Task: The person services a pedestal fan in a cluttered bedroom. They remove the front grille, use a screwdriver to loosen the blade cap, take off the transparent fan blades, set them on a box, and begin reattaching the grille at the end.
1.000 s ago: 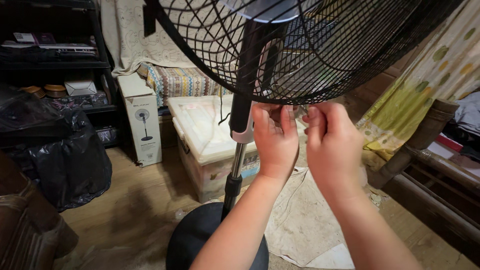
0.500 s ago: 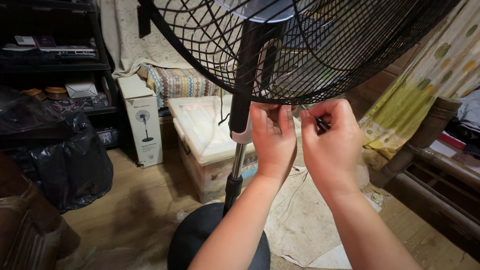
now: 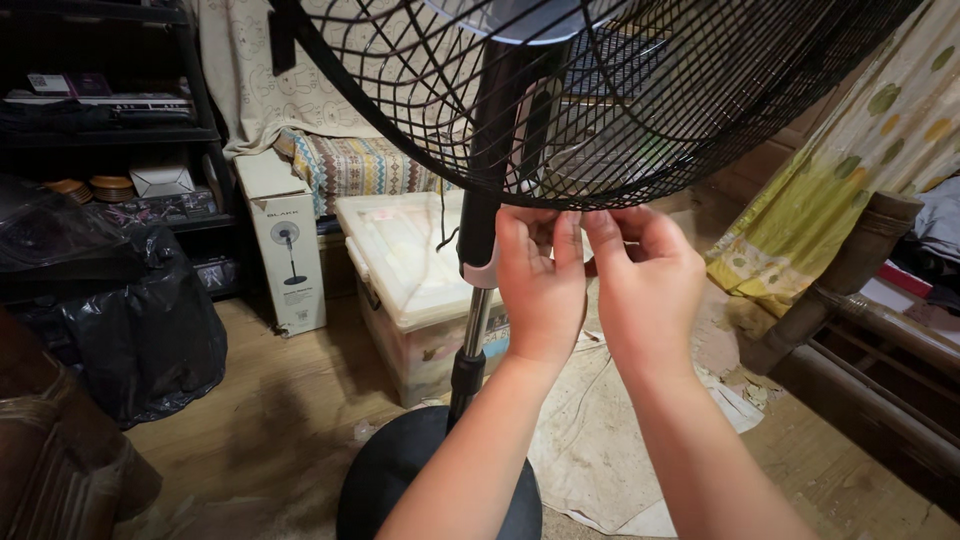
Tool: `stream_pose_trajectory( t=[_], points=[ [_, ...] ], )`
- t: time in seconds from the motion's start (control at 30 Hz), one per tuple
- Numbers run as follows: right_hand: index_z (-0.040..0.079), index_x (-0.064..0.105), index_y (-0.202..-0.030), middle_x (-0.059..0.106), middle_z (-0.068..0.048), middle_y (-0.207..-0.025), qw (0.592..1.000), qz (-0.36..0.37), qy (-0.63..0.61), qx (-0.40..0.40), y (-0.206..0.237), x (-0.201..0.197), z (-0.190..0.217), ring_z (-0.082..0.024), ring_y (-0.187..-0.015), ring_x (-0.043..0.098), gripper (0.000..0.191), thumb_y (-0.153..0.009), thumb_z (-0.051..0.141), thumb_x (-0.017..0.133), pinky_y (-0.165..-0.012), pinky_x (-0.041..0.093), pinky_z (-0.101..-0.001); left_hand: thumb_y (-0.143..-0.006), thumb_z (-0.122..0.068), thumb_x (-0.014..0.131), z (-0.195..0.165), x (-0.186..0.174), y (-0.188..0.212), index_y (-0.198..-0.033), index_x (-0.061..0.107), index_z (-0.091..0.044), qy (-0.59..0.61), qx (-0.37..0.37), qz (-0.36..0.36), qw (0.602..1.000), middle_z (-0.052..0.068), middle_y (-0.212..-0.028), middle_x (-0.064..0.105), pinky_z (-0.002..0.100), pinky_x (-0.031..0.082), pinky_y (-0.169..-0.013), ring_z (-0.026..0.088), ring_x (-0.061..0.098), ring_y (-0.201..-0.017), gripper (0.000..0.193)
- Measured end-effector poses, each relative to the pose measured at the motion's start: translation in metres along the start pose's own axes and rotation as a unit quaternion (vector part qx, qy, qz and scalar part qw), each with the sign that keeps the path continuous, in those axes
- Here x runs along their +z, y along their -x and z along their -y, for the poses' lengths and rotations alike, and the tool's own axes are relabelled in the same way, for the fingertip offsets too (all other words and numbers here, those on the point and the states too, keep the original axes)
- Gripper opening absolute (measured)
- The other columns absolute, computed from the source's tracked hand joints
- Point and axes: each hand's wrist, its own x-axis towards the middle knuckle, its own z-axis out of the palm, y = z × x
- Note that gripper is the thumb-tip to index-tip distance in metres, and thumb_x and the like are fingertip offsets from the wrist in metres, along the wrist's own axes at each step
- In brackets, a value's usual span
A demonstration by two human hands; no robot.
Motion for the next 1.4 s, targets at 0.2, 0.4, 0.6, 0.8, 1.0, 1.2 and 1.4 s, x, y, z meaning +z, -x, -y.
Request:
stream_pose_trajectory(
  t=[0.2,0.4,0.6,0.8,1.0,1.2,1.4],
  points=[
    [-0.006,0.074,-0.109,0.078,-0.006,-0.101,0.995,0.021,-0.094,-0.011,-0.003,-0.001,-0.007,-0.011,-0.087,0.075,0.015,-0.102,0.008,0.074,-0.080,0.066,-0.0285,-0.110,-0.003,0.063,-0.001,-0.002,-0.001,-0.121,0.050,-0.006,0.071,-0.035,0.016,0.997,0.005,-0.112,0.065,0.028,0.064,-0.080,0.011,0.066,-0.100,0.018],
    [-0.004,0.075,-0.104,0.075,-0.003,-0.093,0.998,-0.022,-0.054,0.004,-0.002,0.006,-0.017,-0.007,-0.079,0.065,0.011,-0.102,0.007,0.076,-0.072,0.056,-0.0244,-0.111,-0.002,0.064,0.004,-0.005,-0.002,-0.121,0.052,-0.005,0.070,-0.035,0.018,0.997,0.006,-0.111,0.066,0.027,0.058,-0.085,0.011,0.065,-0.100,0.016],
    [-0.002,0.073,-0.106,0.073,0.000,-0.095,0.996,-0.039,-0.083,-0.009,0.001,0.013,-0.022,-0.005,-0.082,0.062,0.011,-0.101,0.008,0.075,-0.074,0.052,-0.0218,-0.110,-0.001,0.066,0.009,-0.008,-0.003,-0.122,0.053,-0.005,0.058,-0.009,0.026,0.998,0.005,-0.111,0.065,0.027,0.054,-0.094,0.011,0.063,-0.101,0.018],
    [-0.001,0.071,-0.105,0.073,-0.002,-0.094,0.999,-0.046,-0.003,0.029,-0.001,0.015,-0.024,-0.007,-0.081,0.063,0.012,-0.103,0.011,0.072,-0.073,0.054,-0.0239,-0.110,-0.001,0.065,0.007,-0.009,-0.004,-0.123,0.052,-0.006,0.040,-0.010,0.030,0.999,0.004,-0.110,0.065,0.027,0.054,-0.092,0.012,0.063,-0.100,0.019],
    [-0.001,0.065,-0.113,0.072,-0.003,-0.104,0.978,0.008,-0.203,0.040,-0.008,0.018,-0.031,-0.009,-0.091,0.066,0.014,-0.101,0.007,0.068,-0.083,0.057,-0.0243,-0.110,-0.001,0.064,0.002,-0.009,-0.006,-0.125,0.052,-0.005,0.051,-0.016,0.036,0.998,0.004,-0.112,0.064,0.027,0.053,-0.095,0.012,0.063,-0.102,0.019],
    [0.000,0.068,-0.112,0.070,-0.002,-0.100,0.984,-0.010,-0.170,0.045,0.001,0.013,-0.033,-0.008,-0.084,0.060,0.014,-0.103,0.009,0.073,-0.072,0.050,-0.0242,-0.111,-0.002,0.065,0.001,-0.010,-0.003,-0.122,0.052,-0.005,0.055,-0.029,0.036,0.997,0.005,-0.111,0.065,0.027,0.052,-0.094,0.011,0.062,-0.103,0.018],
    [0.001,0.067,-0.111,0.071,0.000,-0.104,0.984,-0.021,-0.176,0.009,0.003,0.019,-0.036,-0.004,-0.091,0.063,0.012,-0.106,0.010,0.072,-0.078,0.052,-0.0206,-0.110,-0.006,0.066,0.012,-0.014,-0.007,-0.118,0.056,-0.004,0.038,-0.037,0.025,0.998,0.005,-0.108,0.067,0.027,0.056,-0.092,0.012,0.065,-0.099,0.013]
  ],
)
